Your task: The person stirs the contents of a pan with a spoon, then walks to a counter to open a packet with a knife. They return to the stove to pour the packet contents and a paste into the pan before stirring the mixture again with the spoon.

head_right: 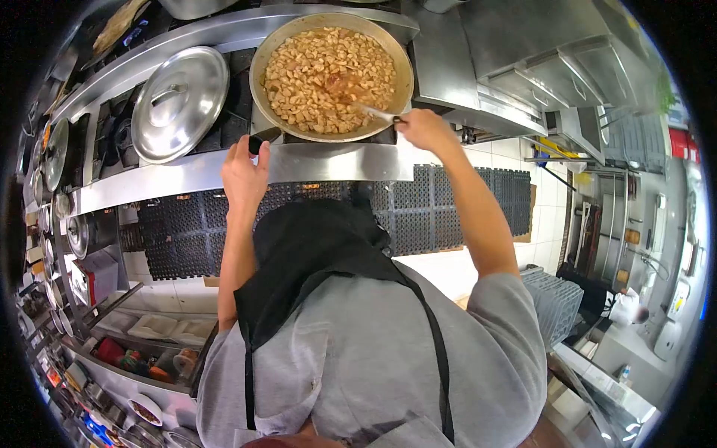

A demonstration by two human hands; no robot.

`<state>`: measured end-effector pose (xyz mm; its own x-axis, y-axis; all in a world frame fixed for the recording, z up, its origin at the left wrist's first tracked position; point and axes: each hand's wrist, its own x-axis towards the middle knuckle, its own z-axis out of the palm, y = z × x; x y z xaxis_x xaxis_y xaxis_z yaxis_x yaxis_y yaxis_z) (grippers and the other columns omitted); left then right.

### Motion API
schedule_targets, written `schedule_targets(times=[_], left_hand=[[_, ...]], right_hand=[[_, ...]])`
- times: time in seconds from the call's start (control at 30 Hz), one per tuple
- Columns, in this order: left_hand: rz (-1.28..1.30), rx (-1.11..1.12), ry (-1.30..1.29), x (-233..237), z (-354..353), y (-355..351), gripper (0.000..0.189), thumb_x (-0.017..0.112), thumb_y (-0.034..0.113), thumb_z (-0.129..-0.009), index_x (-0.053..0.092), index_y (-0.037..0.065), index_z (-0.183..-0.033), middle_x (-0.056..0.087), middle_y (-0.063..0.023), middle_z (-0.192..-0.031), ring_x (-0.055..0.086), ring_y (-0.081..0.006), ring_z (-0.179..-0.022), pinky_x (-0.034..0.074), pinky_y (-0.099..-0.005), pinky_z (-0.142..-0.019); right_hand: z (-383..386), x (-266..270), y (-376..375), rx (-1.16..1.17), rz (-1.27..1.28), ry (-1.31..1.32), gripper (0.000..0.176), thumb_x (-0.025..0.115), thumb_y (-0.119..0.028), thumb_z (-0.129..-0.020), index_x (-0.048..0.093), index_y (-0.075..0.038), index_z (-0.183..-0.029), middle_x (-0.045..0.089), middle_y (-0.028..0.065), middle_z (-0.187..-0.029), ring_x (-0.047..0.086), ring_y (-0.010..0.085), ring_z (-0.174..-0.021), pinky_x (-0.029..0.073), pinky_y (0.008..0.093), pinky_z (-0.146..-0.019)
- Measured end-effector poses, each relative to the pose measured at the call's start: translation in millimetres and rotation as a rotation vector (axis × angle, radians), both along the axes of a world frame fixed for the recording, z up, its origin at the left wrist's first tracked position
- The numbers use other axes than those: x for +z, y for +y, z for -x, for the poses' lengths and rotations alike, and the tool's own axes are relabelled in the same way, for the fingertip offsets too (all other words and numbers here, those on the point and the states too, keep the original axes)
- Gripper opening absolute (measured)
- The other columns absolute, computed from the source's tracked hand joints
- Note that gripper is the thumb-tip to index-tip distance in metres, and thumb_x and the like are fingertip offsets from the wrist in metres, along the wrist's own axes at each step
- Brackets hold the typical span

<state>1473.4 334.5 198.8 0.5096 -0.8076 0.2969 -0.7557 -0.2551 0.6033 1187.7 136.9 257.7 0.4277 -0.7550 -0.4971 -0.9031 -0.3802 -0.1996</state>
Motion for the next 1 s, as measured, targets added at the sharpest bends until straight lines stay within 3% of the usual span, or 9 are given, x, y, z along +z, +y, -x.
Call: schedule_targets(times=[0.1,0.23,0.3,0.43,0.5,0.7,0.8,0.87,1.0], left_hand=[[-0.045,0.006,0.080,4,0,1,0.035,0.068,0.026,-0.086,0.063,-0.004,-0.105,0.062,-0.0184,-0.080,0.062,-0.0383,-0.074,0.050,-0.0472,-0.065],[-0.039,-0.002,0.048,1,1,1,0.036,0.068,0.026,-0.086,0.063,-0.004,-0.105,0.062,-0.0181,-0.080,0.063,-0.0380,-0.075,0.051,-0.0472,-0.066],[0.017,-0.008,-0.038,-3,-1,-1,0.037,0.068,0.026,-0.088,0.063,-0.004,-0.110,0.061,-0.0170,-0.076,0.061,-0.0336,-0.067,0.048,-0.0439,-0.062],[-0.001,-0.006,-0.013,-1,0,0,0.037,0.068,0.026,-0.088,0.063,-0.004,-0.109,0.061,-0.0169,-0.076,0.060,-0.0334,-0.066,0.048,-0.0439,-0.061],[-0.021,-0.019,0.014,-1,-1,1,0.037,0.068,0.026,-0.088,0.064,-0.005,-0.108,0.061,-0.0169,-0.076,0.060,-0.0331,-0.066,0.047,-0.0440,-0.061],[-0.008,-0.009,-0.002,1,0,0,0.037,0.068,0.026,-0.087,0.064,-0.004,-0.108,0.062,-0.0167,-0.076,0.061,-0.0330,-0.066,0.048,-0.0435,-0.061],[-0.007,-0.007,-0.033,1,0,0,0.037,0.069,0.026,-0.087,0.065,-0.004,-0.108,0.062,-0.0167,-0.077,0.062,-0.0331,-0.067,0.049,-0.0431,-0.061],[-0.016,-0.004,-0.013,3,0,0,0.037,0.069,0.025,-0.087,0.065,-0.004,-0.108,0.062,-0.0168,-0.077,0.062,-0.0333,-0.067,0.049,-0.0431,-0.062],[-0.006,0.006,0.002,2,1,1,0.037,0.070,0.025,-0.086,0.065,-0.005,-0.107,0.062,-0.0169,-0.077,0.062,-0.0338,-0.068,0.049,-0.0435,-0.062]], right_hand=[[-1,-13,-14,-0.057,0.204,-0.015,0.033,0.057,-0.033,-0.087,0.070,-0.005,-0.098,0.068,0.0232,-0.094,0.066,0.0396,-0.091,0.052,0.0473,-0.082],[-42,-48,-7,-0.080,0.118,-0.016,0.033,0.057,-0.033,-0.087,0.070,-0.007,-0.101,0.069,0.0221,-0.098,0.066,0.0383,-0.093,0.051,0.0475,-0.084],[-46,-57,1,0.051,0.056,-0.074,0.035,0.056,-0.034,-0.088,0.069,-0.006,-0.104,0.068,0.0220,-0.101,0.066,0.0373,-0.094,0.051,0.0485,-0.084],[7,-13,-9,0.114,0.052,-0.017,0.037,0.056,-0.036,-0.088,0.068,-0.003,-0.104,0.067,0.0237,-0.103,0.066,0.0378,-0.093,0.051,0.0487,-0.084],[9,-3,-16,-0.031,0.146,0.095,0.038,0.057,-0.037,-0.088,0.068,-0.004,-0.103,0.067,0.0231,-0.103,0.066,0.0387,-0.093,0.052,0.0480,-0.085],[-51,-65,-10,-0.059,0.135,-0.069,0.036,0.057,-0.037,-0.089,0.069,-0.005,-0.100,0.068,0.0222,-0.103,0.066,0.0386,-0.096,0.052,0.0475,-0.085],[-14,-27,-1,0.066,0.081,-0.019,0.035,0.057,-0.037,-0.089,0.070,-0.005,-0.099,0.067,0.0225,-0.104,0.065,0.0377,-0.097,0.051,0.0477,-0.086],[-2,17,-3,-0.005,0.049,0.124,0.035,0.057,-0.036,-0.090,0.070,-0.005,-0.100,0.067,0.0224,-0.104,0.065,0.0369,-0.098,0.051,0.0482,-0.085],[-19,2,-22,-0.033,0.160,0.104,0.033,0.056,-0.034,-0.090,0.069,-0.005,-0.099,0.067,0.0220,-0.102,0.066,0.0374,-0.096,0.052,0.0488,-0.083]])
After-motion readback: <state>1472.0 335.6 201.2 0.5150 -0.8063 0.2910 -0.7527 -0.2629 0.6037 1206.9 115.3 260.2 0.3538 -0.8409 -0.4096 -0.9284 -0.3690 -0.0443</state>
